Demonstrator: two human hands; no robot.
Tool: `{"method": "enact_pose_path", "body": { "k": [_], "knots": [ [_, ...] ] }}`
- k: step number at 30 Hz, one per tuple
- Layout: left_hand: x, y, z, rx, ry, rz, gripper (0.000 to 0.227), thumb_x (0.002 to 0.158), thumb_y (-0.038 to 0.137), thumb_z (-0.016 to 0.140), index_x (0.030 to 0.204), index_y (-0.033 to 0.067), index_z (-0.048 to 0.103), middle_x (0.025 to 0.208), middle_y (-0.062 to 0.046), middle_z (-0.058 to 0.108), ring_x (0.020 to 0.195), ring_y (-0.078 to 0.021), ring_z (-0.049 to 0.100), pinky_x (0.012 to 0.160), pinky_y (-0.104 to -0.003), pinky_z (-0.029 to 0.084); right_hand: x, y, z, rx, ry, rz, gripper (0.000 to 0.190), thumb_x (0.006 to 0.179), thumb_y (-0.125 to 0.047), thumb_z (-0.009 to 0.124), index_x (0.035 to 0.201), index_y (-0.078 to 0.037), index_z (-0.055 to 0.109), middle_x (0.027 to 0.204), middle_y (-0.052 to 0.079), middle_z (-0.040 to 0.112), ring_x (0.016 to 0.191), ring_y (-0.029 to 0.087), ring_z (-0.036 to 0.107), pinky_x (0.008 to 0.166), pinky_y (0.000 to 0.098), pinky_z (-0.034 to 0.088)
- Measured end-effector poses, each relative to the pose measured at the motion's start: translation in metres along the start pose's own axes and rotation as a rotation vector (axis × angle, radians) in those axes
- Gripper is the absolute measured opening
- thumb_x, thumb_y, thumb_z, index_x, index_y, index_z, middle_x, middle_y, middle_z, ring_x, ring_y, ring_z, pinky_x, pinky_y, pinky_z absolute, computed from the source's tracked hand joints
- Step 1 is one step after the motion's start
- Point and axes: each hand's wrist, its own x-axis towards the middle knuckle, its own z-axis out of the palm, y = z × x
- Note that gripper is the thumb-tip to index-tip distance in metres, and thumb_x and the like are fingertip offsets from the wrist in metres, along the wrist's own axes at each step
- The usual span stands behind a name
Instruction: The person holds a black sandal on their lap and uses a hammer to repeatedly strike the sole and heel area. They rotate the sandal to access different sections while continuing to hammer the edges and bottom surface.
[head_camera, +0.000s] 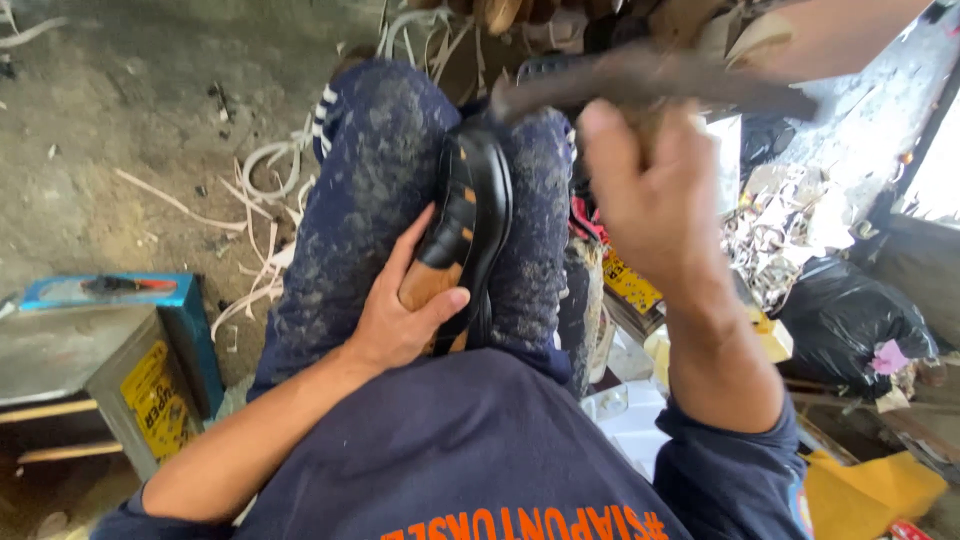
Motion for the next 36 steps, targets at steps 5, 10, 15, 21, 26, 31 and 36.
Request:
{"method": "enact_pose_path", "body": {
  "k": [5,10,15,21,26,31,36],
  "knots": [
    [0.011,-0.023,-0.003,0.001,0.032,0.103,0.095,0.081,0.029,0.084,0.162,0.0210,0.035,0.147,-0.017,0.059,0.136,-0.0273,0.055,0.117,-0.045,0.040,-0.050,0.029,0.028,-0.039,0.158,0.102,0.048,0.107,-0.021,0.064,0.063,-0.008,0.049,0.044,0.005,0.035,0.035,0.026,0.037,0.044,0.0320,0.036],
    [0.011,-0.022,-0.004,-0.015,0.052,0.127,0.092,0.083,0.029,0.084,0.162,0.0206,0.037,0.142,-0.012,0.062,0.129,-0.0210,0.059,0.115,-0.043,0.042,-0.092,0.018,0.059,-0.021,0.261,0.245,0.043,0.105,-0.027,0.059,0.066,-0.016,0.045,0.046,-0.002,0.036,0.039,0.018,0.038,0.046,0.0280,0.037],
    [0.012,-0.028,-0.005,-0.029,0.054,0.199,0.090,0.085,0.028,0.084,0.162,0.0183,0.037,0.141,-0.012,0.062,0.126,-0.0201,0.060,0.115,-0.043,0.044,-0.120,0.019,0.073,0.018,0.286,0.279,0.045,0.105,-0.029,0.060,0.064,-0.016,0.048,0.043,-0.002,0.042,0.034,0.015,0.043,0.041,0.0262,0.038],
    [0.009,-0.031,0.002,-0.019,0.063,0.281,0.087,0.087,0.026,0.082,0.161,0.0143,0.039,0.138,-0.015,0.063,0.123,-0.0225,0.061,0.113,-0.043,0.044,-0.064,0.020,0.039,0.222,0.593,0.035,0.023,0.112,-0.018,0.045,0.093,-0.009,0.055,0.055,0.004,0.056,0.040,0.015,0.054,0.043,0.0260,0.047],
    [0.012,-0.026,0.001,-0.023,0.062,0.267,0.086,0.087,0.029,0.082,0.161,0.0170,0.039,0.138,-0.013,0.065,0.123,-0.0204,0.062,0.112,-0.041,0.046,-0.044,0.021,0.027,-0.166,0.362,0.124,0.041,0.107,-0.030,0.067,0.083,0.002,0.060,0.067,0.025,0.061,0.069,0.052,0.066,0.063,0.0568,0.048],
    [0.008,-0.029,-0.001,-0.021,0.062,0.260,0.085,0.089,0.028,0.081,0.161,0.0159,0.038,0.139,-0.014,0.064,0.125,-0.0215,0.061,0.112,-0.043,0.046,-0.051,0.039,0.046,-0.058,0.534,0.079,0.031,0.109,-0.024,0.058,0.084,-0.006,0.059,0.065,0.013,0.055,0.064,0.033,0.065,0.067,0.0410,0.053],
    [0.005,-0.029,0.001,-0.025,0.075,0.233,0.088,0.087,0.029,0.082,0.162,0.0161,0.037,0.140,-0.013,0.064,0.126,-0.0199,0.060,0.113,-0.042,0.046,-0.074,0.023,0.056,0.137,0.598,0.065,0.036,0.111,-0.019,0.051,0.076,-0.015,0.056,0.050,-0.002,0.055,0.043,0.015,0.058,0.056,0.0272,0.051]
  ]
}}
